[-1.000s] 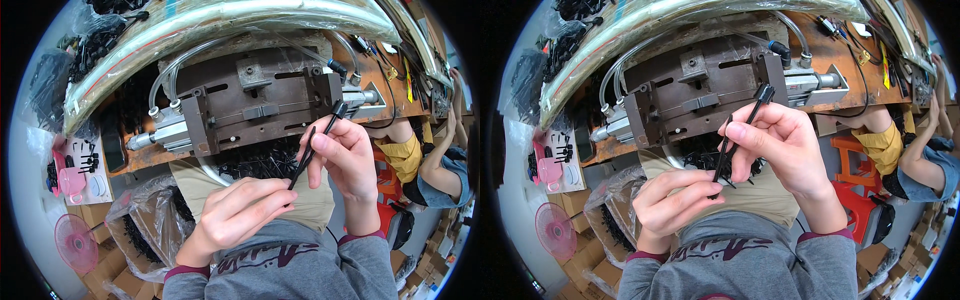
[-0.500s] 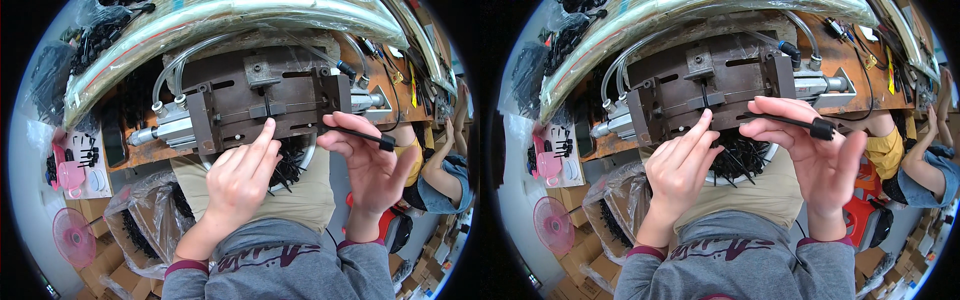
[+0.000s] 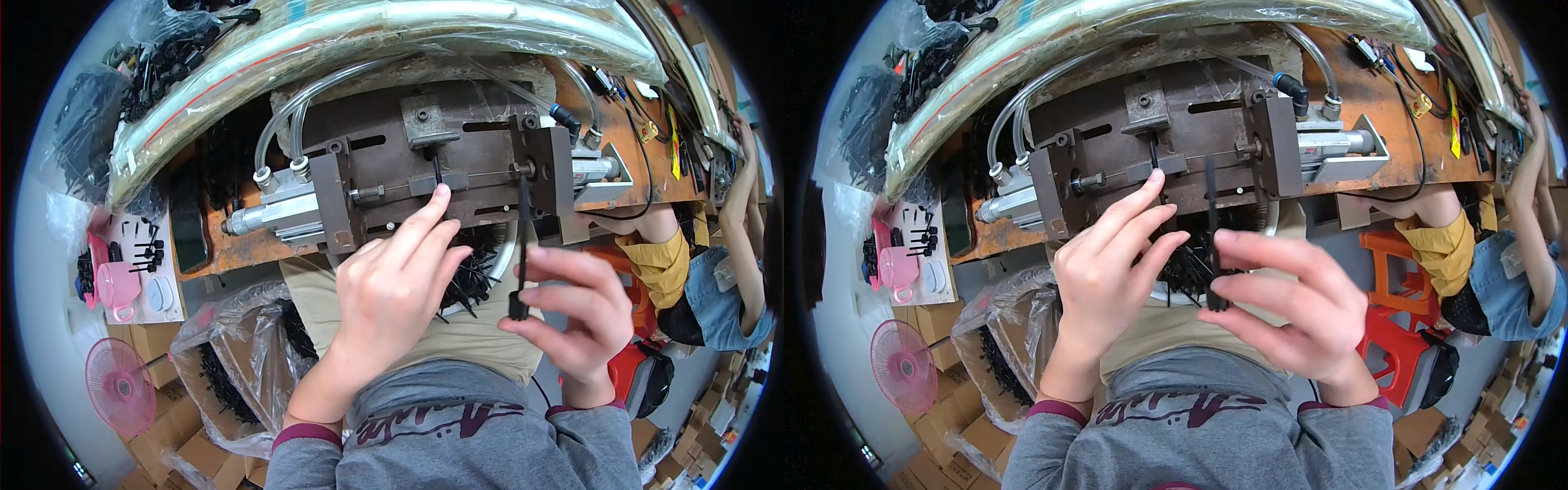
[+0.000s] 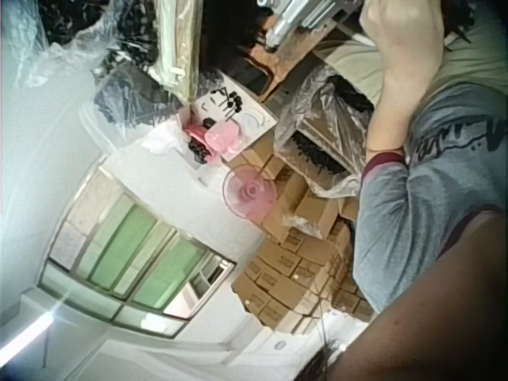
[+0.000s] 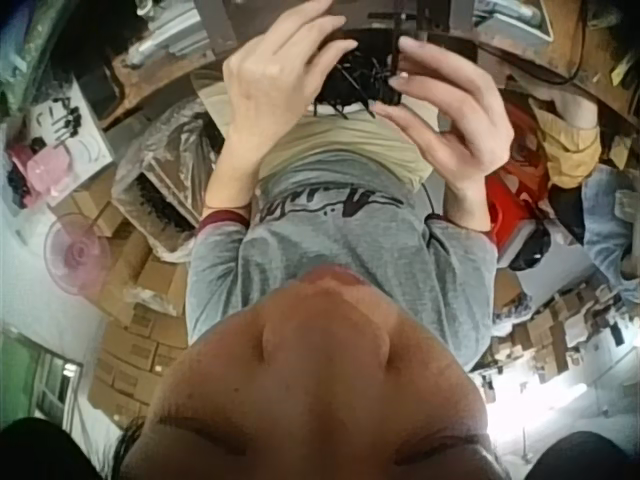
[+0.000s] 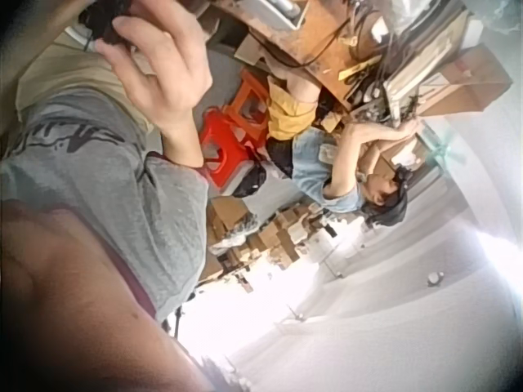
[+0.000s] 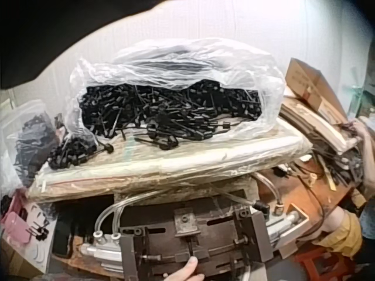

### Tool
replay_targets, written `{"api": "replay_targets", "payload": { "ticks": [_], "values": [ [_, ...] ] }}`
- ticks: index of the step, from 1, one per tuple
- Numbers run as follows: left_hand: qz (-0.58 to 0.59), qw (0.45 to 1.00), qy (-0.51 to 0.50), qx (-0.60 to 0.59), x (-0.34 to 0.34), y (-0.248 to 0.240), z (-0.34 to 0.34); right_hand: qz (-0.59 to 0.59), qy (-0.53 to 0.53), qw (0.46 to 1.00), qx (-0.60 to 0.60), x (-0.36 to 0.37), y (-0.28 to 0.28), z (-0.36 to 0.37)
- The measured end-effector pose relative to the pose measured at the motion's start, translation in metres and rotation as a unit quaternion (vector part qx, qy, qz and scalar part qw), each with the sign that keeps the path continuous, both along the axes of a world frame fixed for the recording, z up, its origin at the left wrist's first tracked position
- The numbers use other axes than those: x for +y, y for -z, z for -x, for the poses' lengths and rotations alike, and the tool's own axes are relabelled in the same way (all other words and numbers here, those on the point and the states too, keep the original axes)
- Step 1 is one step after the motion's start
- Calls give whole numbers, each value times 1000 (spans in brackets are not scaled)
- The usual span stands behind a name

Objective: Assembling small black plastic components using a manual press jig.

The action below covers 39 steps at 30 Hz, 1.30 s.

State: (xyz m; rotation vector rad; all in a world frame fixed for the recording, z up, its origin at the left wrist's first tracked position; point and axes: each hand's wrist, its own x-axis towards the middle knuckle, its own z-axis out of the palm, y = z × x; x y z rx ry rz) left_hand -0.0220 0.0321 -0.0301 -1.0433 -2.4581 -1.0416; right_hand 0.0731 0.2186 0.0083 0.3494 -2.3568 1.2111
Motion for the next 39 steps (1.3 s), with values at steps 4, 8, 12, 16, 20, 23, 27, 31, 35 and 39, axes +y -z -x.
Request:
{"api": "replay_targets", "payload": {
  "ticks": [4, 8, 12, 16, 20, 23, 27, 31, 35, 39],
  "values": [
    [-251, 913, 46, -317, -1, -20, -11, -29, -46, 998, 19, -8, 8, -3],
    [-365, 805, 61, -464, 0, -31, -7, -17, -82, 996, 41, -17, 14, -2],
    [-361, 790, 71, -491, -3, -33, -8, -13, -89, 995, 49, -20, 17, -2],
    [-354, 793, 52, -493, -8, -35, -9, -10, -87, 995, 52, -22, 19, -3],
    [-348, 807, 43, -475, -10, -35, -11, -10, -89, 995, 46, -24, 19, -3],
    [-358, 813, 37, -457, -8, -34, -14, -2, -92, 995, 47, -26, 19, -3],
    [-351, 808, 31, -473, -9, -31, -15, 5, -93, 995, 32, -28, 21, -5],
    [-296, 833, 24, -468, -12, -30, -13, -18, -67, 997, 19, -28, 15, -1],
    [-155, 952, 0, -263, -15, -31, -10, -86, -16, 996, -12, -24, 19, 18],
    [-133, 984, -35, -113, -21, -52, 1, -224, -6, 975, 5, -25, 32, 37]
  ]
}}
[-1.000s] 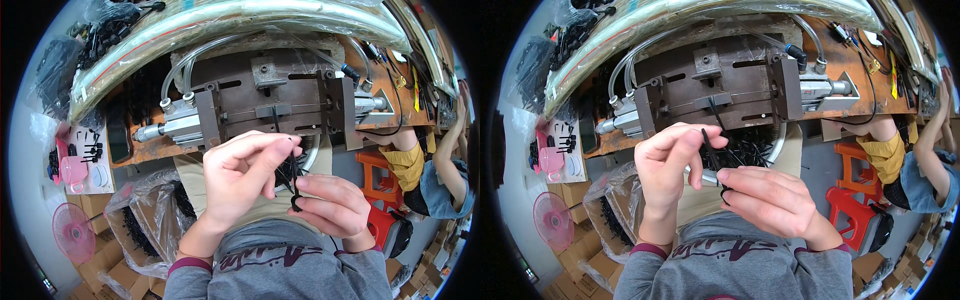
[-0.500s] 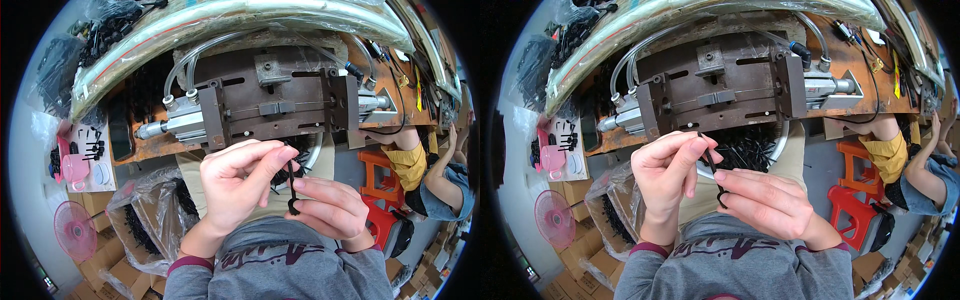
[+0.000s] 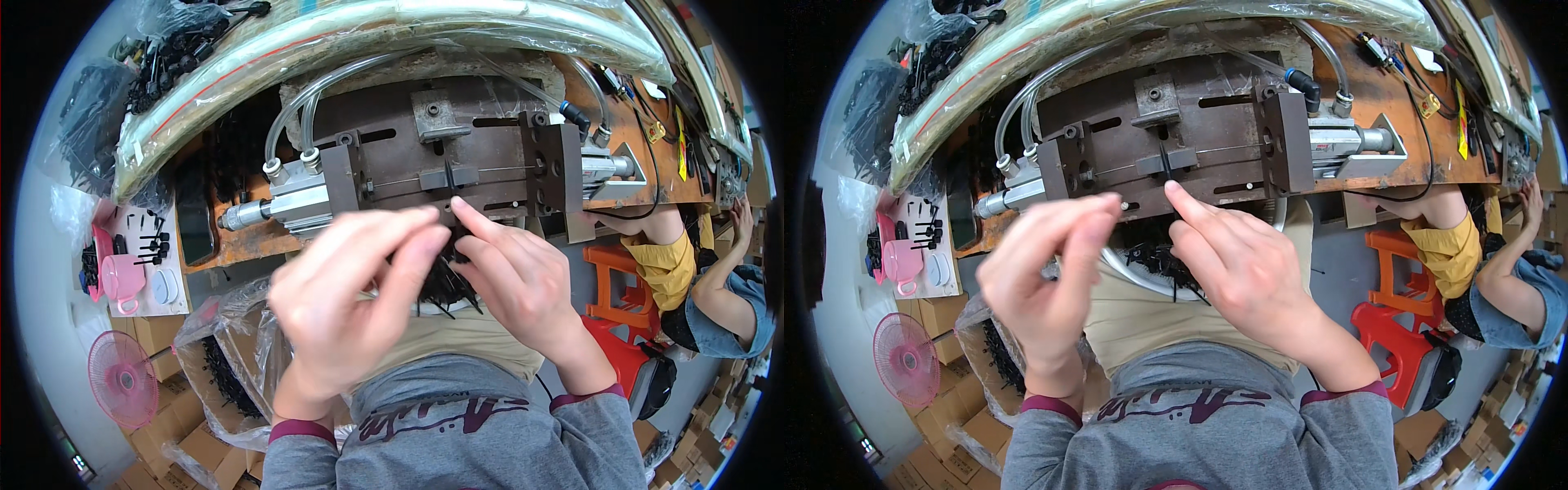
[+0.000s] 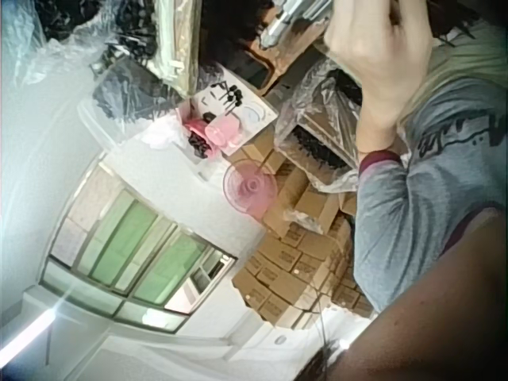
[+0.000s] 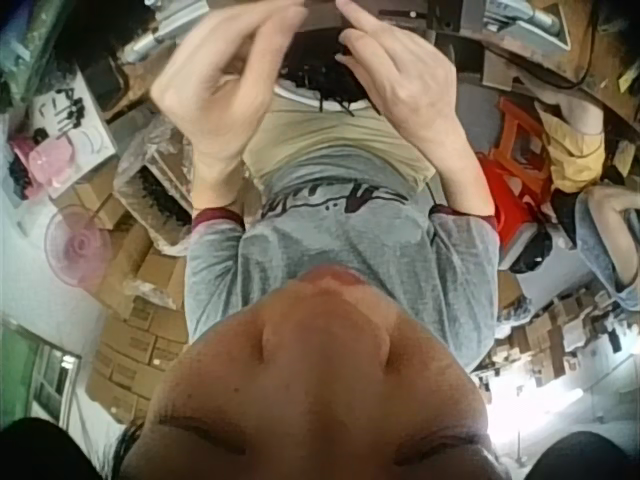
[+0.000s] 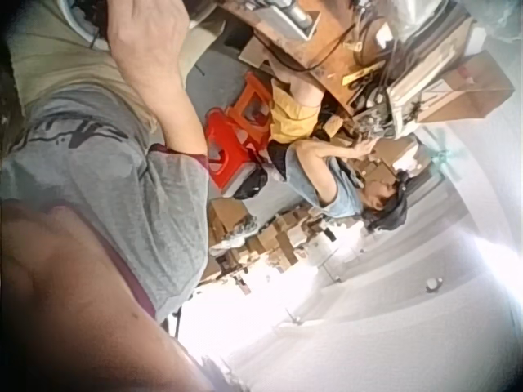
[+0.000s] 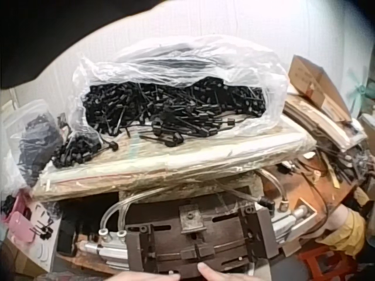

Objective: Assembling small black plastic components using a manual press jig.

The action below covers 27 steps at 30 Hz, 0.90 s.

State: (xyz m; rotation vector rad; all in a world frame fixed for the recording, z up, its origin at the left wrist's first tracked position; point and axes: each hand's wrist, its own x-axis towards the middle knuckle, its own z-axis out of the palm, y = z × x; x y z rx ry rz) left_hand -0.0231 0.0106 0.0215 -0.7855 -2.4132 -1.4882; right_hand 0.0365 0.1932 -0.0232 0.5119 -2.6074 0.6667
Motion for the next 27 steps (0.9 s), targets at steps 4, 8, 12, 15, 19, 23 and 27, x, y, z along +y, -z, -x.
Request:
{"api": "replay_targets", "payload": {
  "ticks": [4, 8, 12, 15, 19, 23, 27],
  "values": [
    [-7, 982, -45, 181, -2, -12, 38, -61, 32, 997, 44, -7, 6, 12],
    [39, 968, -86, 230, 2, -37, 78, -86, 35, 995, 29, -8, -3, 17],
    [84, 956, -81, 269, 25, -55, 120, -97, 43, 994, 19, -8, -6, 14],
    [109, 979, -86, 148, 46, -67, 144, -105, 44, 993, 7, -10, -6, 15],
    [207, 977, -36, 16, 55, -68, 173, -105, 50, 993, 4, -9, -7, 14],
    [207, 976, -27, 65, 41, -62, 175, -55, 15, 998, -28, -3, -24, 15],
    [76, 995, 6, 61, 15, -59, 140, 58, 14, 998, 20, 11, -48, 38]
  ]
}}
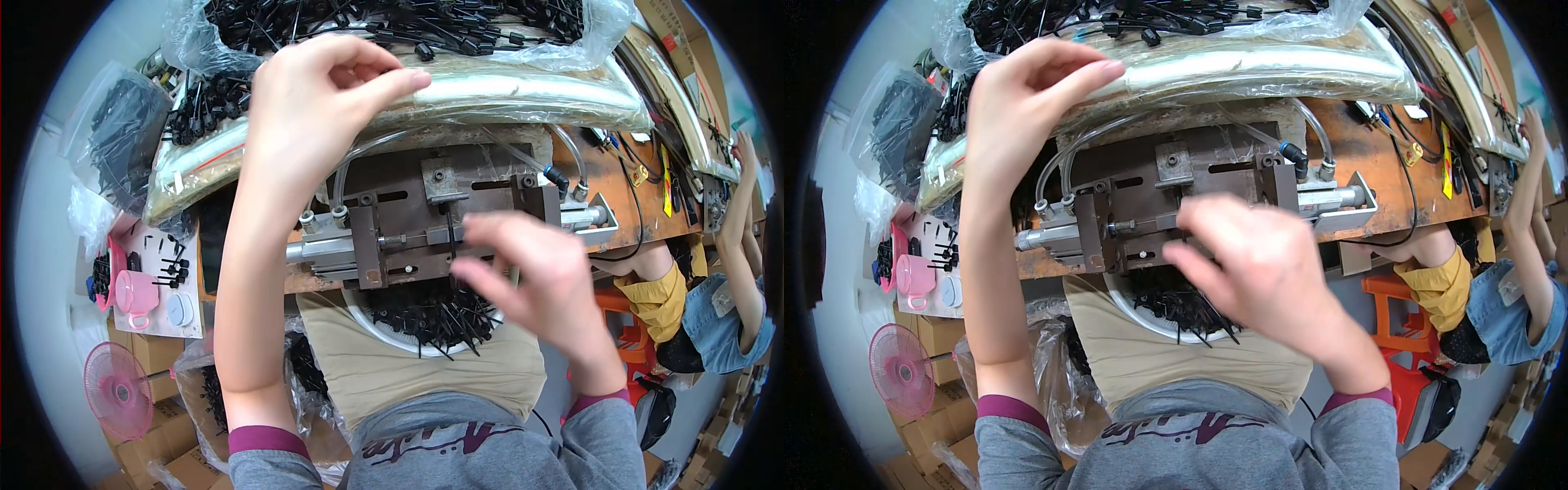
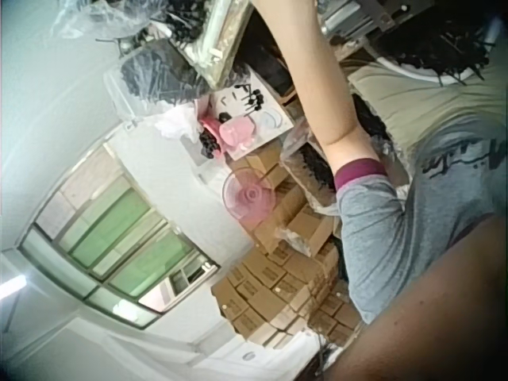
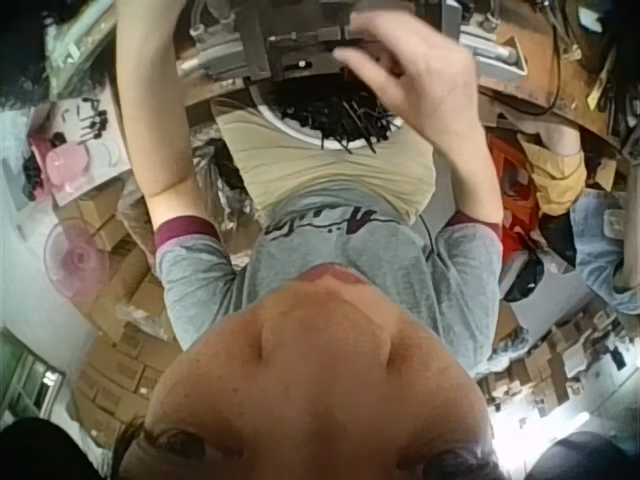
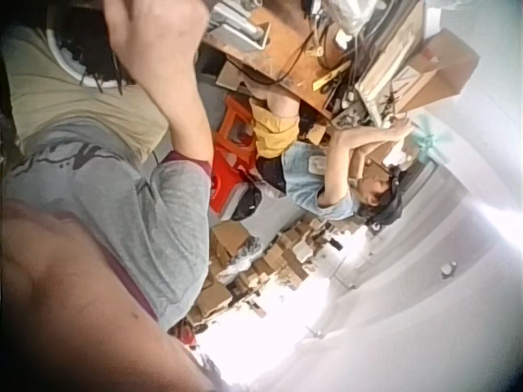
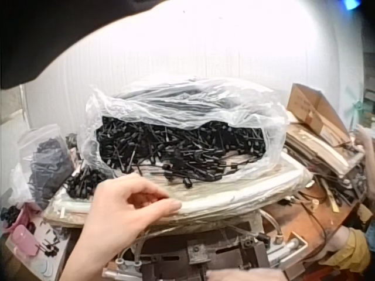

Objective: Assembling small black plastic components using a manual press jig.

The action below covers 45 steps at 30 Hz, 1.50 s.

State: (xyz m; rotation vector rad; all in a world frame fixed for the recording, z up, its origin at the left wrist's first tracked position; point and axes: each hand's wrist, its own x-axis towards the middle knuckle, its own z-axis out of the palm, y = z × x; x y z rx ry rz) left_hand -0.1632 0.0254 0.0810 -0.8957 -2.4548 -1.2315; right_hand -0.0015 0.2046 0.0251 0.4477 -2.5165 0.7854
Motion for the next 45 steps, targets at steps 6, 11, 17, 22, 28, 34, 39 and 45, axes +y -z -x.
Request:
{"api": "replay_targets", "payload": {
  "ticks": [6, 11, 17, 22, 28, 34, 39, 45],
  "values": [
    [-91, 994, 48, 45, -18, 12, -76, -19, 89, 979, 185, 25, -39, 104],
    [-52, 993, 86, 54, -17, 34, -122, -143, 221, 963, 57, 10, -58, 178],
    [-60, 990, 125, -22, -10, 67, -143, -206, 203, 957, -22, 14, -59, 209],
    [-44, 991, 125, -29, -16, 82, -147, -253, 162, 943, -145, 23, -91, 192],
    [-37, 991, 125, -33, -15, 102, -149, -346, 119, 915, -172, 38, -117, 168],
    [13, 997, 69, 37, -4, 111, -147, -295, 9, 955, -39, 34, -95, 164],
    [66, 993, 37, 95, 5, 115, -151, -304, 74, 949, -45, 36, -80, 188],
    [105, 986, 30, 124, 9, 111, -147, -314, 47, 948, -9, 51, -75, 186]
  ]
}}
